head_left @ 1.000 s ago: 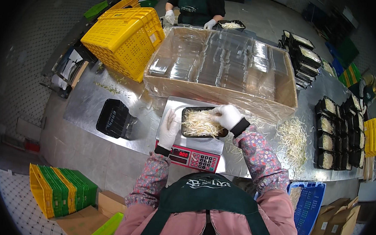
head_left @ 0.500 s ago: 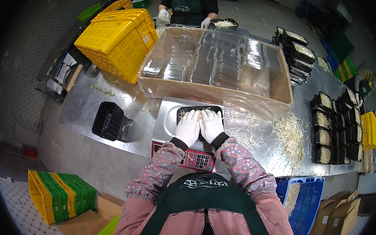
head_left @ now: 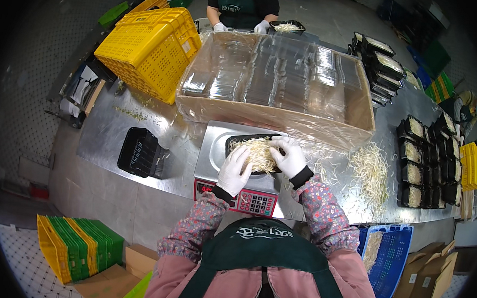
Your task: The person scoops loose noodles from a blue basket onto a metal table, then portions them into black plastic trays placed on a digital scale. The person adjusts the noodles in the trays and stacks the filled trays on the table.
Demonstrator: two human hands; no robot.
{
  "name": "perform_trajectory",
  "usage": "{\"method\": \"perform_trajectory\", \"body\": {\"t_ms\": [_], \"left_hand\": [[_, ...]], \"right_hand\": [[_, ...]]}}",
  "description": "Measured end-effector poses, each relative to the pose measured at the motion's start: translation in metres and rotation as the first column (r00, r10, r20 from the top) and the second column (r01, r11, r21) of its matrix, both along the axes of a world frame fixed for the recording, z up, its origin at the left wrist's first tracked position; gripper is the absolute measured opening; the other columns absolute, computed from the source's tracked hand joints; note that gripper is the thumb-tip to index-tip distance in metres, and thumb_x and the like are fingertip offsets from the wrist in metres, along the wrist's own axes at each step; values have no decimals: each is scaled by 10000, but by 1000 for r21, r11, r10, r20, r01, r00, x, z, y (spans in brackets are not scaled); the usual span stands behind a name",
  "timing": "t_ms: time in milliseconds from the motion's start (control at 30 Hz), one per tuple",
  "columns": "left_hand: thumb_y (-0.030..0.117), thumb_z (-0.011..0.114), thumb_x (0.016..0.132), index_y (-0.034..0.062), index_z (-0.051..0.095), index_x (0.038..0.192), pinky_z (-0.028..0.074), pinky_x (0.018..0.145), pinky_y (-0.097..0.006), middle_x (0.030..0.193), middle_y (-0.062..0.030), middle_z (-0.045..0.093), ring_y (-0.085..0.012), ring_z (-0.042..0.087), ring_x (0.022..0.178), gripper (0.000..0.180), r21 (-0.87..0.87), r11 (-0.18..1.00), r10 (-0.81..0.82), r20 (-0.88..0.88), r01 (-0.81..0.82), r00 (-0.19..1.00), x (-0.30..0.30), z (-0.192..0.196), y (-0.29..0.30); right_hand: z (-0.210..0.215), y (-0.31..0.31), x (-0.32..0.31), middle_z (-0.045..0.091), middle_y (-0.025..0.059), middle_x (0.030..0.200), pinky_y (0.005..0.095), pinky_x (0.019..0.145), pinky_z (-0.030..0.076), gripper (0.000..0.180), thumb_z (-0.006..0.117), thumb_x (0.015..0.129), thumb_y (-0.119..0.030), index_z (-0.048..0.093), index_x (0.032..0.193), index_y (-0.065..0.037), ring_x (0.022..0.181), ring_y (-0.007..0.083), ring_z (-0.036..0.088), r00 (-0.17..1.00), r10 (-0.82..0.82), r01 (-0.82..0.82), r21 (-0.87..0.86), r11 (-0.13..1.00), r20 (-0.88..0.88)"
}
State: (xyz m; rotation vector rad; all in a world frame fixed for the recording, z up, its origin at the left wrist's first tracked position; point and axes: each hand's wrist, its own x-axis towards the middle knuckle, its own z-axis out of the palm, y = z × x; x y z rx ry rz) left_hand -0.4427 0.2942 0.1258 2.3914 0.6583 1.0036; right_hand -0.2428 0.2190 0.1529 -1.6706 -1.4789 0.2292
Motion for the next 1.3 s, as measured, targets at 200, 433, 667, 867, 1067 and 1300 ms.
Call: {"method": "perform_trajectory", "body": {"t_ms": [200, 433, 667, 867, 1067, 1300], "left_hand": [[66, 678, 779, 22, 592, 1157, 439, 978, -403, 1219, -158, 557, -325, 538, 1141, 390, 55, 998, 16, 47, -19, 999, 2, -6, 0], [69, 682, 770, 32, 608, 1126, 452, 959, -413, 1192, -154, 568, -334, 549, 1116, 366, 59, 998, 26, 72, -31, 997, 2, -11, 1], [71, 694, 760, 38, 607, 1140, 455, 963, -405, 1193, -150, 575, -324, 549, 1123, 390, 47, 998, 47, 78, -51, 996, 2, -12, 0], [109, 722, 770, 17, 559, 1217, 436, 992, -381, 1255, -157, 550, -312, 530, 1169, 485, -48, 998, 44, 88, -40, 995, -1, -12, 1], [131, 791, 718, -27, 480, 1300, 381, 1050, -357, 1347, -199, 486, -298, 468, 1266, 679, -281, 956, 120, 132, -78, 984, -33, 11, 8], [125, 678, 818, 12, 499, 1302, 357, 1061, -351, 1344, -165, 494, -272, 452, 1273, 528, -359, 868, 339, -72, -342, 938, -104, -10, 37]], "right_hand": [[-2, 9, -13, 656, 67, 989, 359, 864, 458, 112, 690, 777, -168, 701, 866, -101, 980, 255, 575, 994, -20, 16, 34, 999, 110], [-2, 22, -12, 627, 70, 1082, 382, 911, 439, 125, 696, 751, -184, 724, 861, -131, 1055, 273, 540, 971, 129, -118, -65, 991, 201], [-1, 28, -9, 625, 68, 1110, 384, 939, 420, 138, 730, 715, -150, 717, 846, -109, 1074, 280, 530, 963, 144, -125, -99, 987, 226], [25, 12, 5, 651, 65, 1033, 384, 913, 441, 97, 713, 698, -89, 694, 793, -87, 1034, 278, 562, 983, 28, -34, 29, 999, 182], [60, -63, 63, 679, 85, 933, 330, 825, 478, 101, 740, 741, -63, 701, 833, -52, 907, 225, 618, 986, -37, 45, 44, 998, -163], [12, -168, 96, 697, 126, 934, 294, 773, 520, 249, 710, 787, -139, 698, 1023, -60, 841, 229, 674, 932, 250, 72, -808, 584, 264]]}}
